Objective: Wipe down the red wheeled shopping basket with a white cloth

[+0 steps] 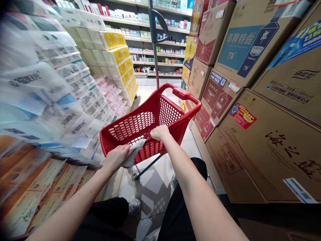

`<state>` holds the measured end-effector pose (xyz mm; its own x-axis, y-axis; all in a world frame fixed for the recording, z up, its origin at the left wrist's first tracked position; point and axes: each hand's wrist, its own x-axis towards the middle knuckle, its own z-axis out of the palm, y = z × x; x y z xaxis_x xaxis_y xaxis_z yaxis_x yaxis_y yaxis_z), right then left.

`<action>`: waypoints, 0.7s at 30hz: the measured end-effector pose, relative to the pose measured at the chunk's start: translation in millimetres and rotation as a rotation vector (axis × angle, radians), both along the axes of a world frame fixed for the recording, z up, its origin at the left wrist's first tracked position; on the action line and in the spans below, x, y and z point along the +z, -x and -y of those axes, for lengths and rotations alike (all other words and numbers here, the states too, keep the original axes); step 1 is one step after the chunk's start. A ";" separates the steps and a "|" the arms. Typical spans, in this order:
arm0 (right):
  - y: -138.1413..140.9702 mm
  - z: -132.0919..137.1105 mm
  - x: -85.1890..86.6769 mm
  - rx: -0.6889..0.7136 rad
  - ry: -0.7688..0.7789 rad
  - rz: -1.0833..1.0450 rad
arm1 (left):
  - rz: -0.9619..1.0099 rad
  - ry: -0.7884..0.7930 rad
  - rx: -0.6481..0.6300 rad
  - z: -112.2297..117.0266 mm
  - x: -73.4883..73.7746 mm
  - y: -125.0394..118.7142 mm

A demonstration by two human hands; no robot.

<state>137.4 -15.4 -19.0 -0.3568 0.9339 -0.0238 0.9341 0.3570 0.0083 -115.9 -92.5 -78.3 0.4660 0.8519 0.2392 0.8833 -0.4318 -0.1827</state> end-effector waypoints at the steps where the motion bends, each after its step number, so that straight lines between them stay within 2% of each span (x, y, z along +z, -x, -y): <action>1: -1.2 -0.5 -0.3 -0.001 -0.001 -0.001 | 0.002 -0.001 -0.022 -0.3 -1.4 0.7; 6: -2.5 -1.1 -1.6 -0.001 -0.020 0.012 | 0.066 0.004 -0.220 -3.8 -13.9 20.2; 9: 0.7 -0.5 -0.2 0.001 -0.010 0.020 | 0.065 -0.033 -0.285 -1.9 -17.8 33.4; 15: 12.7 1.0 4.3 -0.015 0.004 0.023 | 0.055 -0.032 -0.213 6.3 -13.4 42.7; 21: 18.0 2.1 4.3 -0.009 -0.007 0.022 | 0.073 0.006 -0.107 0.7 -12.2 39.1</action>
